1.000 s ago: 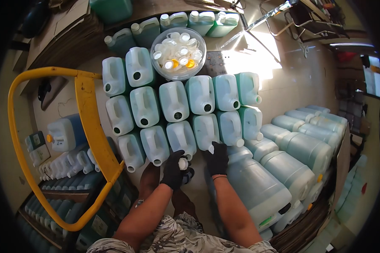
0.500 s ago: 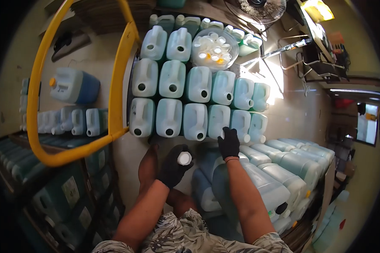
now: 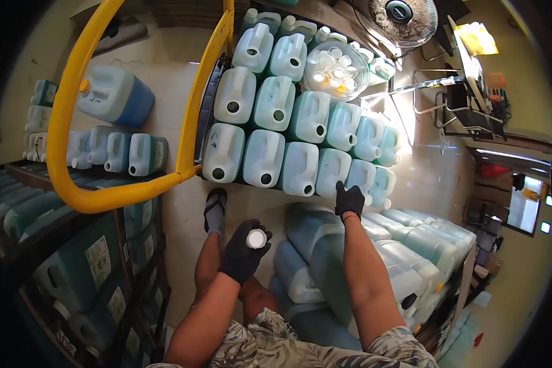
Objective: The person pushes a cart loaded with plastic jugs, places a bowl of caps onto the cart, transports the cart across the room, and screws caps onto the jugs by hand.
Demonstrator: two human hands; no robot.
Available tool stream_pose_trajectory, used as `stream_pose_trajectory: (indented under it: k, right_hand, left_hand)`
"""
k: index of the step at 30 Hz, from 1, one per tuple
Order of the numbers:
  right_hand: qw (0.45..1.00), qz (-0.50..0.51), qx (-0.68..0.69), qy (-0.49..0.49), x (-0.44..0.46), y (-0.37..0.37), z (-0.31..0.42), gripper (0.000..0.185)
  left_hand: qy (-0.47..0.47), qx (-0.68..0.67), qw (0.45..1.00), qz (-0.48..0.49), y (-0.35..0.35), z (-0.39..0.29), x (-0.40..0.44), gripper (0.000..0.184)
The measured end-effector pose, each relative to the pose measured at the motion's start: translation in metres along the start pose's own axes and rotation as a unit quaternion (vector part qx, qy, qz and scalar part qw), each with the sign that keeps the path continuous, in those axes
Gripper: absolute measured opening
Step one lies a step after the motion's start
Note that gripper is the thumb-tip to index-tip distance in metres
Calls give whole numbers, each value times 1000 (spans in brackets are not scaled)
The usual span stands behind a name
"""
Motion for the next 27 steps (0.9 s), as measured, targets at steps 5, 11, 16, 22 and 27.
stream_pose_trajectory:
  k: [5, 11, 16, 22, 27]
  right_hand:
    - [986, 98, -136, -13, 19, -13, 0, 46]
    - [951, -2, -128, -282, -3, -8, -16, 45]
    - [972, -31, -84, -218, -9, -17, -8, 44]
    - [961, 4, -48, -271, -25, -20, -4, 41]
    - [981, 122, -127, -76, -10, -16, 9, 43]
  left_hand:
    - [-63, -133, 989, -20, 9, -19, 7, 24]
    - [-104, -196, 975, -15, 8, -16, 16, 25]
    - [31, 78, 995, 62, 22, -27, 17, 28]
    - [124, 238, 954, 129, 33, -36, 29, 31]
    - [132, 294, 941, 106, 29, -36, 43, 48]
Point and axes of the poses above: each hand's wrist, its own x-axis towards the middle knuckle, its own y-axis out of the palm, z = x × y, the point moved 3 cm from there along x, towards the middle knuckle, and after that the axes turned 7 degrees about z, right-handed, at the moved point
